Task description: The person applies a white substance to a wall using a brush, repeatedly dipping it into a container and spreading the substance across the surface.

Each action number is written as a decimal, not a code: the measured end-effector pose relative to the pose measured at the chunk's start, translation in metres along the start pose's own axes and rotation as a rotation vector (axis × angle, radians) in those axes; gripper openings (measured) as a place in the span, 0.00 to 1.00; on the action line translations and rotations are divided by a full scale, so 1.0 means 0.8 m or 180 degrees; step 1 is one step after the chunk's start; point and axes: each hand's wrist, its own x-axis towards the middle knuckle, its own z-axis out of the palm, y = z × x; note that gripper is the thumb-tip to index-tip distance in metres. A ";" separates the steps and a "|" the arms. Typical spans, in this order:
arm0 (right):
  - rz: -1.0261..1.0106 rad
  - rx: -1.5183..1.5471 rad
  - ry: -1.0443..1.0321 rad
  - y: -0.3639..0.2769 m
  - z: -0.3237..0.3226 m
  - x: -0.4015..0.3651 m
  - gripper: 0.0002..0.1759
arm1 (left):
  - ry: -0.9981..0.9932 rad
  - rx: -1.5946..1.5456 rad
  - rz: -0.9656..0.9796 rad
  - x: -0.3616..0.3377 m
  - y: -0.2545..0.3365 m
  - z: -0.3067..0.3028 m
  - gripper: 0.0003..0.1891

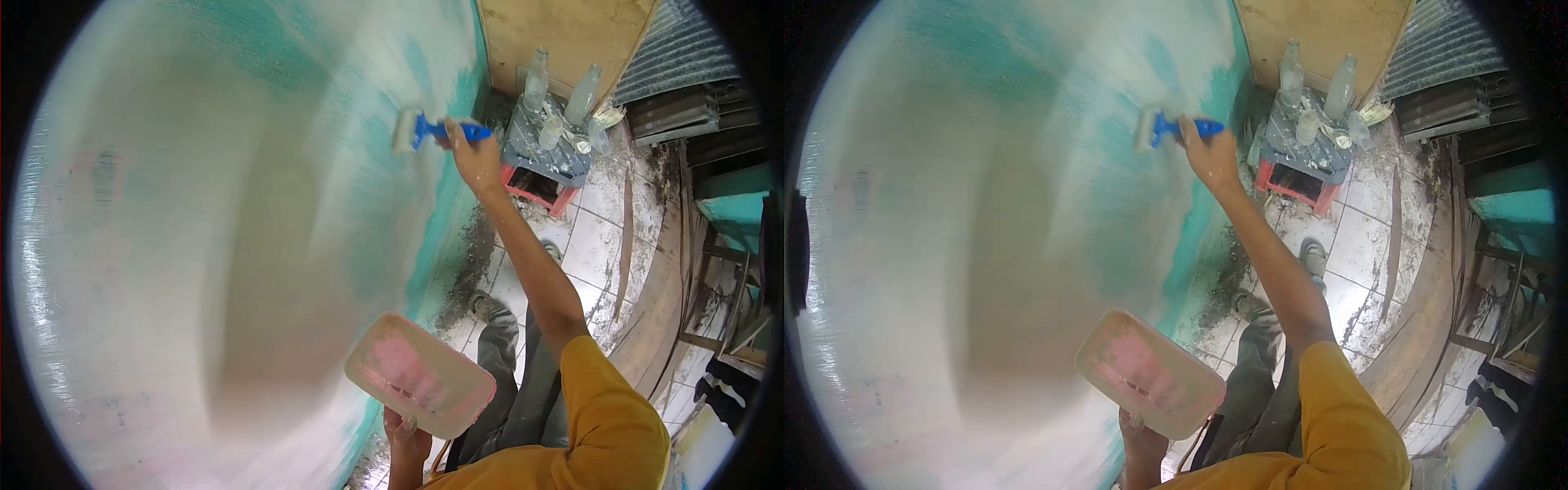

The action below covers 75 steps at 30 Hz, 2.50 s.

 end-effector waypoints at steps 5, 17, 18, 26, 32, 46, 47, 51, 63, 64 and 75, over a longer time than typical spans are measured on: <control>-0.0158 0.1809 -0.0090 -0.109 0.000 0.005 0.17 | 0.0064 -0.0015 -0.0051 0.001 0.000 0.005 0.37; 0.0701 0.1045 0.0349 0.204 -0.039 -0.003 0.18 | 0.0027 0.0292 0.0251 -0.001 -0.009 -0.005 0.38; 0.0711 0.0757 0.0328 0.196 -0.040 -0.003 0.17 | -0.0124 -0.0089 0.0257 -0.001 -0.009 -0.004 0.39; -0.0014 0.0568 0.0122 -0.047 -0.001 0.032 0.17 | 0.0245 -0.0277 -0.0086 -0.001 -0.007 0.024 0.50; -0.0072 0.1892 0.0016 -0.010 -0.009 0.043 0.16 | 0.0215 -0.0146 0.0232 0.000 -0.015 0.032 0.27; 0.1181 0.0761 -0.0174 0.099 -0.029 0.015 0.17 | 0.0804 -0.0549 0.0282 0.008 -0.047 0.098 0.25; 0.1054 0.0880 -0.0305 0.057 -0.024 0.019 0.16 | 0.0621 -0.0456 0.0474 0.006 -0.047 0.110 0.28; 0.0535 0.1102 -0.0504 -0.078 -0.011 0.045 0.15 | 0.0897 -0.0821 0.0394 0.002 -0.049 0.130 0.40; 0.1033 0.1128 -0.0405 0.188 -0.044 0.013 0.21 | 0.0671 -0.1051 0.0448 -0.005 -0.093 0.089 0.46; 0.1186 0.0973 -0.0412 0.220 -0.053 0.010 0.21 | 0.0680 -0.1057 0.0444 -0.006 -0.096 0.084 0.46; 0.0248 0.0649 -0.0582 -0.019 0.007 0.029 0.15 | 0.0737 -0.1034 0.0611 -0.058 -0.072 0.062 0.47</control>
